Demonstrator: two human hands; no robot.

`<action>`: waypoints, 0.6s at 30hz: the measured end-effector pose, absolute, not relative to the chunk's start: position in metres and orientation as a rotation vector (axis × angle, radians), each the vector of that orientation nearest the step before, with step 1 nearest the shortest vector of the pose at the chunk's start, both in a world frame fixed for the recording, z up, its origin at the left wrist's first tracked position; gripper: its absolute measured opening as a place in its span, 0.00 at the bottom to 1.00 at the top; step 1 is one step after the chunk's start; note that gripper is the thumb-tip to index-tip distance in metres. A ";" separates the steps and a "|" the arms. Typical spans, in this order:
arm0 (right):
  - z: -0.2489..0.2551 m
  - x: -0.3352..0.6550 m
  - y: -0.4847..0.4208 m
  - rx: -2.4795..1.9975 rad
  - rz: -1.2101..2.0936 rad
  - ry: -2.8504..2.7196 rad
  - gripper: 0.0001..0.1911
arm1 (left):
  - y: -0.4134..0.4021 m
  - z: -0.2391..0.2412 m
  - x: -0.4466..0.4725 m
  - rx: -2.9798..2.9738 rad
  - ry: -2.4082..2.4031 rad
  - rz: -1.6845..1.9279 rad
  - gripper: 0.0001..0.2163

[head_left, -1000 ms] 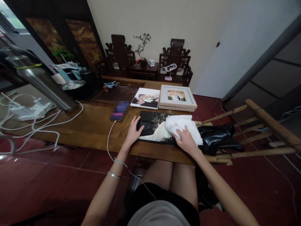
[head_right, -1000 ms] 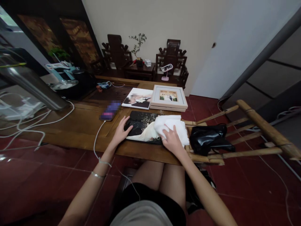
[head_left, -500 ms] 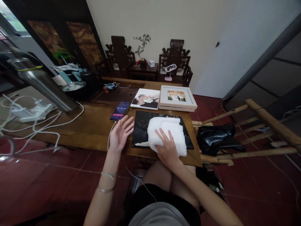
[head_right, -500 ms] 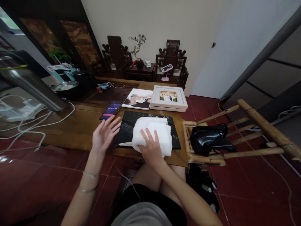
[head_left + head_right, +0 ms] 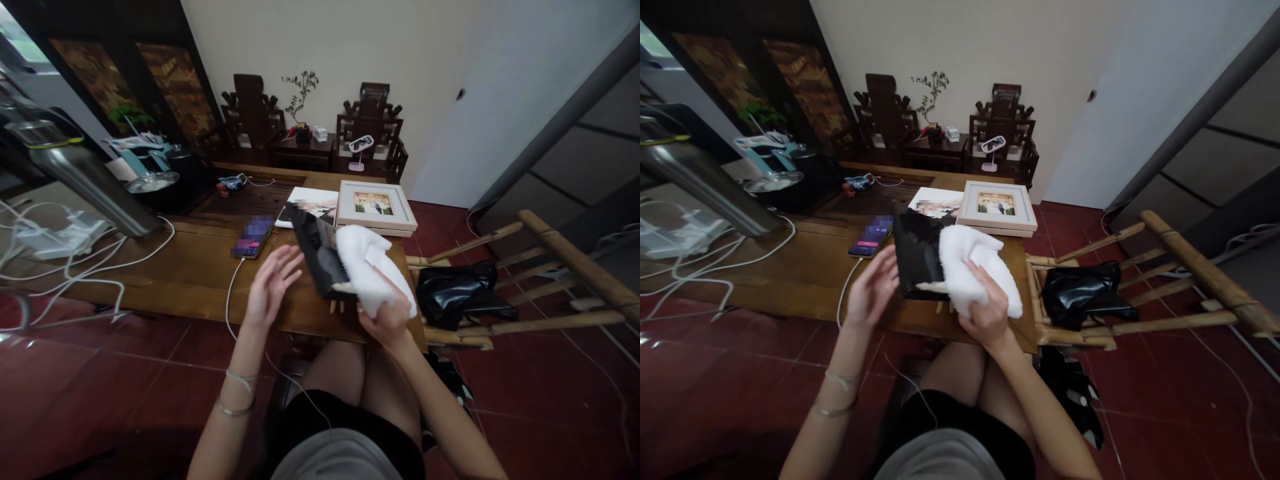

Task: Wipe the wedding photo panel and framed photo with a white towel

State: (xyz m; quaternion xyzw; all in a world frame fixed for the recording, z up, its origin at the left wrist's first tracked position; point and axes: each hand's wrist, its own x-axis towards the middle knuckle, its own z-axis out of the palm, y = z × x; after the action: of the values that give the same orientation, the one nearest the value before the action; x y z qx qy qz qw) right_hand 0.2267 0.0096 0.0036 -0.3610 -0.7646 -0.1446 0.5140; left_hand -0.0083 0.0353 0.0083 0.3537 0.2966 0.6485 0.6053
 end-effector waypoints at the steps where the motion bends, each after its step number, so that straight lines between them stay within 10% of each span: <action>1: 0.007 0.230 0.013 -0.957 -0.352 -1.695 0.12 | 0.036 0.001 -0.002 0.804 0.715 1.435 0.15; 18: -0.001 0.236 0.020 -1.049 0.822 -0.443 0.28 | 0.055 -0.039 0.030 0.639 1.122 1.471 0.21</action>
State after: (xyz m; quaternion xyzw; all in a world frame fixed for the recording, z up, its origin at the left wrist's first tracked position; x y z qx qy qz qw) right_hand 0.2360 0.0202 -0.0006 -0.4826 -0.2039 0.3782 0.7632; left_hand 0.0304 0.0551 -0.0388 0.2708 0.4758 0.6235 0.5582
